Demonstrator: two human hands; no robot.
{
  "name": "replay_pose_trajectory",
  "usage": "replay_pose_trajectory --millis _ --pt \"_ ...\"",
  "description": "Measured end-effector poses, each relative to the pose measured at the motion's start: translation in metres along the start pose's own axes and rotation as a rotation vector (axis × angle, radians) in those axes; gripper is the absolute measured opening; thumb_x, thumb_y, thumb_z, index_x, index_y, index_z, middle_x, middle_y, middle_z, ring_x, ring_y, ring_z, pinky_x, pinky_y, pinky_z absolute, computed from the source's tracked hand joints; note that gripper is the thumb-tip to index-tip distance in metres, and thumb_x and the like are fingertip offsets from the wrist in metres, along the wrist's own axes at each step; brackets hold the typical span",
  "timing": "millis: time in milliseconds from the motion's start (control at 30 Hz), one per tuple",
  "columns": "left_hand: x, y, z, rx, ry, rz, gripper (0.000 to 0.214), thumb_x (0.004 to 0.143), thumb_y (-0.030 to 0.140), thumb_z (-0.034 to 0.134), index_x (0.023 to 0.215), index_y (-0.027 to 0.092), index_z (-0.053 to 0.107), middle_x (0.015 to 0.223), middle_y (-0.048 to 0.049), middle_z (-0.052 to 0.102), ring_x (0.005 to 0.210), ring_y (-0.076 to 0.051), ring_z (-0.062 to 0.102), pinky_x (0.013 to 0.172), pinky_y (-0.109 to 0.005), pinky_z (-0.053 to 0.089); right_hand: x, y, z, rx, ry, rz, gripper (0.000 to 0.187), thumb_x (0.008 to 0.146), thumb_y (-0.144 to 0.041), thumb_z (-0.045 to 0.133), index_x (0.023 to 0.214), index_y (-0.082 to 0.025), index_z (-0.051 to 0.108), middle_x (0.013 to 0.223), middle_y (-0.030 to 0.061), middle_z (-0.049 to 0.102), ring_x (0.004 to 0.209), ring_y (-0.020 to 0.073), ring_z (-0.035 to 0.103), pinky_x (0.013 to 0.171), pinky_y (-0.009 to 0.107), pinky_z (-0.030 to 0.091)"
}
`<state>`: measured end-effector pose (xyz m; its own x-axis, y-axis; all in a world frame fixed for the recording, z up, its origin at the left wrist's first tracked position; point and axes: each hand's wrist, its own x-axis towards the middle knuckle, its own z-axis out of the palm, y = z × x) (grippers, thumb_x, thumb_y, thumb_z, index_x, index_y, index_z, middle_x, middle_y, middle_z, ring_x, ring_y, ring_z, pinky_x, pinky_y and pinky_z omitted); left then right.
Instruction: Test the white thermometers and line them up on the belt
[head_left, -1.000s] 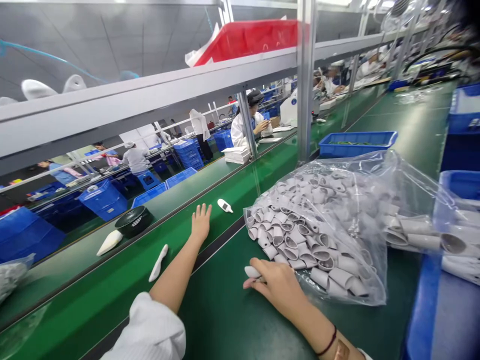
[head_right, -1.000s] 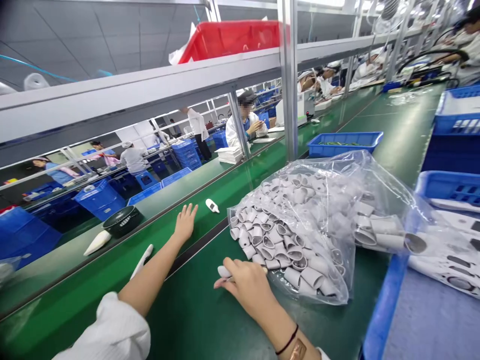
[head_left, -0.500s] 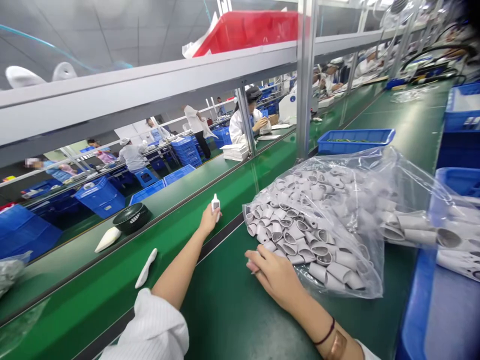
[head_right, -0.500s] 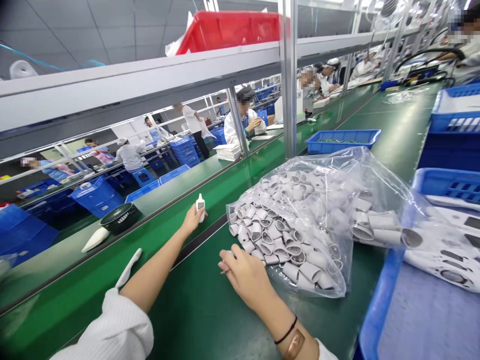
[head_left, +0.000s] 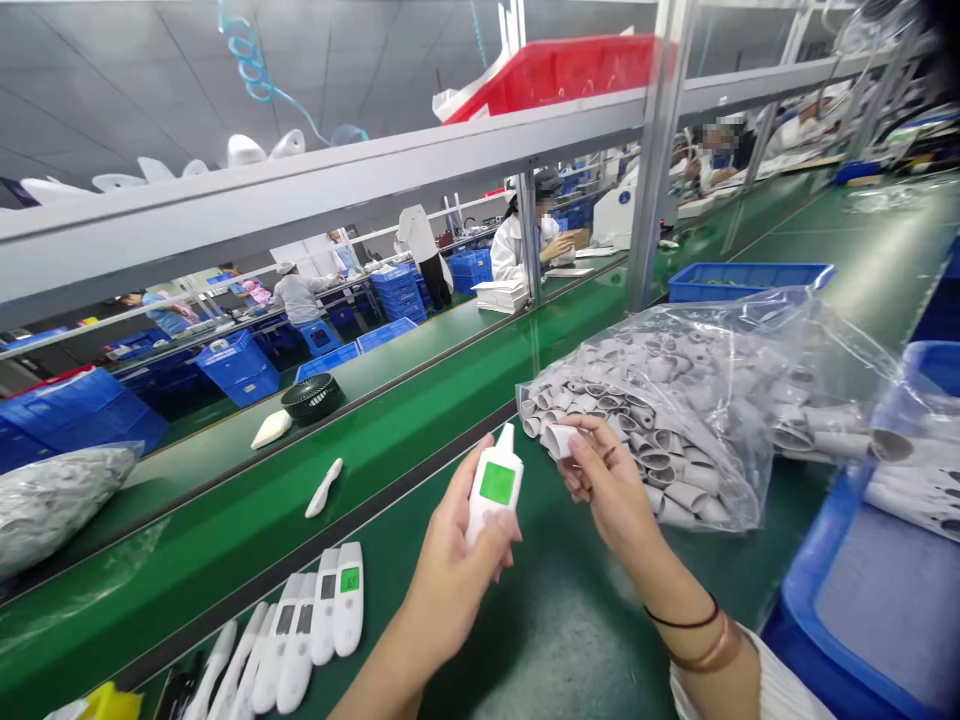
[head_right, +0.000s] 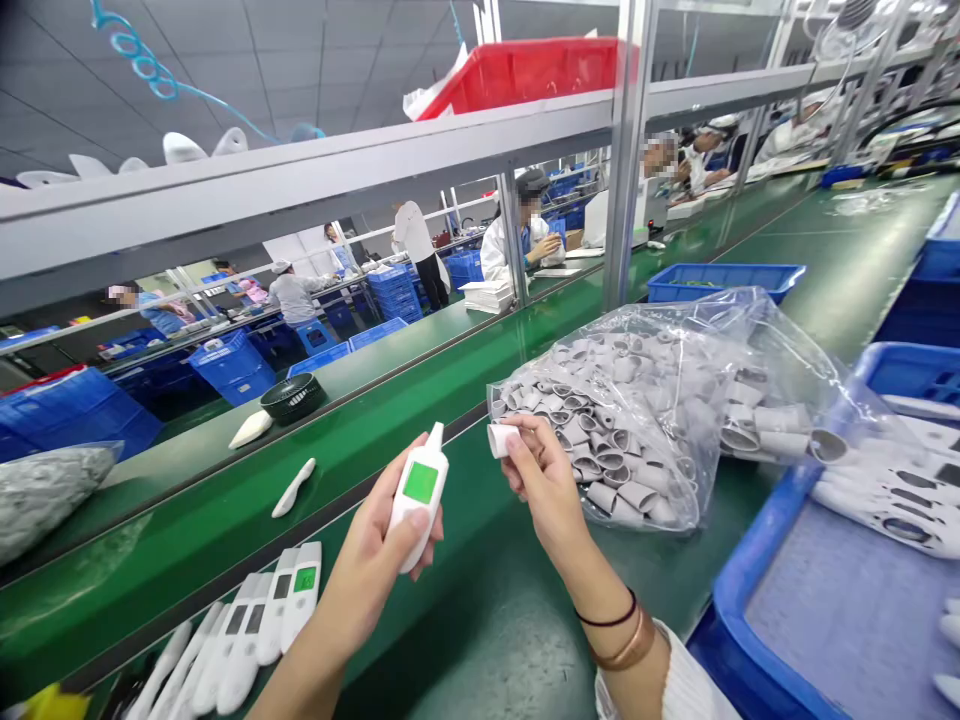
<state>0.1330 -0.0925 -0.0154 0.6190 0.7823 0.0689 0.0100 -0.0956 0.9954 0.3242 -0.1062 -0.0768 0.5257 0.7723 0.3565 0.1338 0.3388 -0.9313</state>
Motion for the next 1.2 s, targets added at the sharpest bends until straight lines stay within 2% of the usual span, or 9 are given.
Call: replay_pose_trajectory --millis 133,267,367,667,900,967,1067,1133,1200 --pt "-0.019 0.000 0.004 0.158 0.030 -0.004 0.078 0.086 0.036 0.075 0.156 0.034 0.039 0.096 -0.0028 0.069 0.066 -0.014 0.051 0.059 -0.025 0.042 -0.018 -0.046 0.010 0.293 -0.057 0.061 0.038 0.089 -0.057 0.065 0.107 -0.024 0.060 0.065 -0.0052 0.049 0.048 0.0085 0.041 0.041 0.019 0.028" --pt "-0.025 0.004 0.005 0.230 -0.004 0.001 0.081 0.090 0.038 0.070 0.160 0.037 0.030 0.092 -0.0019 0.069 0.059 -0.013 0.048 0.054 -0.025 0.038 -0.032 -0.071 0.011 0.159 -0.190 -0.122 0.024 0.093 -0.043 0.067 0.108 -0.025 0.073 0.088 0.0028 0.068 0.066 0.0113 0.058 0.053 0.021 0.045" --pt "-0.029 0.009 0.006 0.250 -0.026 0.013 0.079 0.091 0.038 0.069 0.160 0.038 0.030 0.085 -0.0005 0.067 0.057 -0.014 0.048 0.052 -0.025 0.038 -0.038 -0.080 0.008 0.092 -0.163 -0.143 0.020 0.094 -0.037 0.066 0.108 -0.026 0.076 0.091 0.0030 0.071 0.072 0.0133 0.063 0.059 0.023 0.051" --pt "-0.039 0.014 0.005 0.252 -0.033 0.077 0.075 0.091 0.036 0.069 0.158 0.037 0.035 0.076 0.0007 0.066 0.053 -0.014 0.048 0.049 -0.024 0.037 -0.050 -0.093 0.017 0.043 -0.050 -0.140 0.025 0.094 -0.040 0.065 0.109 -0.023 0.074 0.086 0.0030 0.070 0.057 0.0107 0.054 0.046 0.022 0.043" --pt "-0.042 0.021 0.008 0.303 -0.113 0.074 0.071 0.094 0.034 0.060 0.159 0.031 0.030 0.076 0.0032 0.062 0.057 -0.014 0.048 0.053 -0.024 0.039 -0.058 -0.092 0.021 -0.034 -0.061 -0.324 0.019 0.095 -0.030 0.063 0.109 -0.023 0.074 0.087 0.0026 0.072 0.061 0.0111 0.060 0.050 0.020 0.048" --pt "-0.039 0.022 0.008 0.328 -0.102 0.060 0.061 0.093 0.034 0.062 0.149 0.028 0.039 0.078 0.0036 0.063 0.057 -0.013 0.049 0.053 -0.023 0.037 -0.058 -0.091 0.020 -0.048 -0.038 -0.338 0.019 0.095 -0.027 0.063 0.110 -0.024 0.075 0.086 0.0015 0.073 0.061 0.0102 0.060 0.050 0.019 0.048" --pt "-0.035 0.021 0.008 0.449 -0.070 0.026 0.017 0.091 0.036 0.061 0.100 0.023 0.053 0.074 0.0044 0.058 0.058 -0.013 0.047 0.053 -0.024 0.033 -0.057 -0.088 0.019 -0.078 0.015 -0.328 0.019 0.095 -0.026 0.064 0.109 -0.025 0.076 0.084 0.0003 0.074 0.058 0.0093 0.057 0.048 0.019 0.046" --pt "-0.033 0.019 0.009 0.528 -0.064 0.018 0.025 0.092 0.038 0.059 0.080 0.025 0.041 0.068 0.0057 0.050 0.058 -0.013 0.045 0.054 -0.025 0.029 -0.056 -0.086 0.018 -0.070 0.030 -0.317 0.017 0.094 -0.026 0.065 0.107 -0.025 0.076 0.084 -0.0002 0.074 0.060 0.0094 0.058 0.049 0.019 0.047" --pt "-0.032 0.018 0.009 0.563 -0.070 0.021 0.029 0.093 0.040 0.056 0.078 0.026 0.036 0.068 0.0062 0.046 0.057 -0.014 0.043 0.054 -0.026 0.027 -0.054 -0.086 0.017 -0.051 0.017 -0.306 0.017 0.094 -0.026 0.066 0.107 -0.026 0.077 0.085 -0.0006 0.074 0.062 0.0095 0.060 0.052 0.018 0.049"
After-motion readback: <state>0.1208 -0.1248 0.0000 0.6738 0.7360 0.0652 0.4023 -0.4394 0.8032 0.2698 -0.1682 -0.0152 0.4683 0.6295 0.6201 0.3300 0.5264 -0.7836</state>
